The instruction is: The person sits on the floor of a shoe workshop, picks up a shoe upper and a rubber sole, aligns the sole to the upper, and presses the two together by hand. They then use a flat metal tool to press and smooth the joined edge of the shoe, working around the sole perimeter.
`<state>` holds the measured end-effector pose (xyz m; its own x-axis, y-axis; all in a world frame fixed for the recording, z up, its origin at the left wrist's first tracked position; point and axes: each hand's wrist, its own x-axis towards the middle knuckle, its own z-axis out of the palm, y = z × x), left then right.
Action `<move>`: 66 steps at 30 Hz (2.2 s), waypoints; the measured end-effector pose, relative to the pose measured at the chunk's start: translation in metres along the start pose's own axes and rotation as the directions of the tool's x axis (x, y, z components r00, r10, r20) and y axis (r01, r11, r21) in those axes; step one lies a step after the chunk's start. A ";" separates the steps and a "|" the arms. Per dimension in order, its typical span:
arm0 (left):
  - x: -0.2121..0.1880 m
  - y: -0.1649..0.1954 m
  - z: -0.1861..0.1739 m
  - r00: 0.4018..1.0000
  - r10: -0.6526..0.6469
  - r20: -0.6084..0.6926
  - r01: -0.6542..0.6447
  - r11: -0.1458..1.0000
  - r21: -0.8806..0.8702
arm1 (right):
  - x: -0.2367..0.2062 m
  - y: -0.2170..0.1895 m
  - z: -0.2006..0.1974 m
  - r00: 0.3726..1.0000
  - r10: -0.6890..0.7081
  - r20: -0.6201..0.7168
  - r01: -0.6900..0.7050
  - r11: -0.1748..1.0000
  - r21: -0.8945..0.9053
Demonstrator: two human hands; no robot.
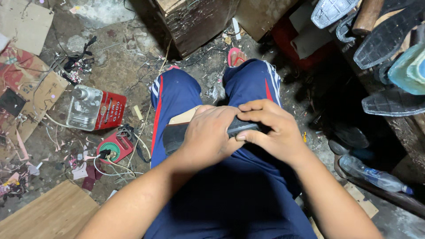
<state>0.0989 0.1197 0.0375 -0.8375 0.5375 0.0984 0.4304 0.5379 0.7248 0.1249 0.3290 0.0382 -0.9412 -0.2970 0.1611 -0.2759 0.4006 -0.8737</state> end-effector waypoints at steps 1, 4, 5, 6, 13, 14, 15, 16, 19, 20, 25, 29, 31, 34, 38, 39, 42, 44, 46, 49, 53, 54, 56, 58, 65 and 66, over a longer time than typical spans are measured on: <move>0.002 -0.001 0.000 0.997 -0.044 0.059 0.043 0.999 0.010 | 0.000 0.006 0.003 1.000 0.006 0.001 -0.006 1.000 0.009; 0.000 -0.008 -0.013 0.997 0.050 -0.060 -0.047 0.997 0.062 | 0.000 0.025 0.008 0.996 0.075 -0.045 -0.072 0.996 0.048; -0.002 -0.013 -0.019 1.000 -0.013 -0.007 0.013 0.998 0.067 | 0.000 0.029 0.009 0.995 0.077 -0.057 -0.075 0.997 0.034; -0.006 -0.018 -0.027 0.996 -0.079 0.049 0.075 0.994 0.074 | 0.000 0.033 0.010 0.994 0.081 -0.068 -0.080 0.997 0.023; -0.011 -0.027 -0.038 0.988 -0.106 0.108 0.112 0.992 -0.052 | 0.003 0.033 0.014 1.000 0.014 -0.026 -0.015 1.000 -0.017; -0.008 -0.027 -0.038 0.986 -0.120 0.119 0.125 0.991 -0.037 | 0.005 0.032 0.016 0.999 -0.024 -0.031 0.023 0.998 -0.058; -0.007 -0.026 -0.038 0.982 -0.137 0.133 0.142 0.990 -0.025 | 0.005 0.031 0.018 0.998 -0.058 -0.033 0.055 0.994 -0.098; -0.006 -0.025 -0.038 0.976 -0.158 0.149 0.161 0.987 -0.013 | 0.006 0.031 0.019 0.995 -0.090 -0.032 0.085 0.987 -0.135; -0.003 -0.022 -0.038 0.962 -0.209 0.178 0.219 0.975 -0.042 | 0.006 0.032 0.025 0.997 -0.015 -0.072 0.010 0.998 -0.068; -0.002 -0.022 -0.038 0.969 -0.193 0.152 0.199 0.979 -0.030 | 0.006 0.033 0.027 0.994 0.067 -0.089 -0.066 0.998 0.020; -0.007 -0.019 -0.038 0.994 -0.083 0.066 0.084 0.996 -0.009 | 0.011 0.034 0.026 0.905 0.422 -0.053 -0.397 0.883 0.250; -0.006 -0.025 -0.043 0.992 -0.061 0.113 0.065 0.998 -0.026 | 0.017 0.029 0.022 0.966 0.257 -0.006 -0.257 0.966 0.042; -0.003 -0.028 -0.043 0.991 -0.060 0.123 0.057 0.998 0.025 | 0.018 0.026 0.023 0.999 -0.017 0.032 0.022 0.987 -0.158; -0.001 -0.031 -0.041 0.939 -0.193 0.284 0.183 0.981 0.060 | 0.017 0.023 0.031 0.991 -0.123 0.045 0.131 0.957 -0.261; -0.002 -0.035 -0.034 0.980 -0.092 0.174 0.089 0.996 0.027 | 0.017 0.027 0.041 0.987 -0.161 -0.019 0.152 0.960 -0.235; -0.003 -0.037 -0.032 0.980 -0.093 0.174 0.088 0.995 0.037 | 0.017 0.029 0.043 0.984 -0.176 -0.035 0.165 0.962 -0.217; -0.007 -0.042 -0.023 0.986 -0.072 0.149 0.063 0.996 0.065 | 0.016 0.030 0.046 0.982 -0.178 -0.056 0.161 0.960 -0.227; -0.010 -0.044 -0.017 0.988 -0.079 0.133 0.069 0.995 0.077 | 0.015 0.029 0.047 0.987 -0.148 -0.060 0.131 0.965 -0.225; -0.014 -0.043 -0.011 0.985 -0.118 0.128 0.109 0.991 0.072 | 0.014 0.028 0.047 0.994 -0.092 -0.060 0.079 0.978 -0.195; -0.014 -0.037 -0.008 0.984 -0.157 0.082 0.148 0.983 0.106 | 0.016 0.028 0.045 0.991 0.120 -0.050 -0.125 0.986 -0.107; -0.015 -0.032 -0.026 0.981 -0.156 0.111 0.146 0.985 0.096 | 0.023 0.030 0.040 0.973 0.233 0.008 -0.233 0.970 0.069; -0.017 -0.032 -0.033 0.981 -0.152 0.124 0.136 0.983 0.127 | 0.025 0.030 0.039 0.984 0.180 0.012 -0.181 0.983 0.020; -0.022 -0.035 -0.048 0.964 -0.214 0.155 0.196 0.973 0.124 | 0.028 0.029 0.037 0.995 0.103 0.018 -0.103 0.995 -0.019; -0.029 -0.038 -0.058 0.916 -0.348 0.200 0.344 0.937 0.052 | 0.031 0.025 0.036 0.998 0.062 0.026 -0.062 0.998 -0.001; -0.040 -0.049 -0.049 0.997 -0.069 -0.034 0.066 0.994 -0.088 | 0.034 0.008 0.050 0.967 -0.236 0.097 0.254 0.930 -0.264; -0.039 -0.051 -0.047 0.996 -0.075 -0.042 0.071 0.993 -0.097 | 0.035 0.007 0.054 0.956 -0.280 0.089 0.294 0.913 -0.283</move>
<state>0.0938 0.0403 0.0290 -0.8807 0.4681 0.0723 0.3356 0.5089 0.7927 0.1002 0.2745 0.0127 -0.8050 -0.4730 0.3582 -0.5838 0.5241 -0.6201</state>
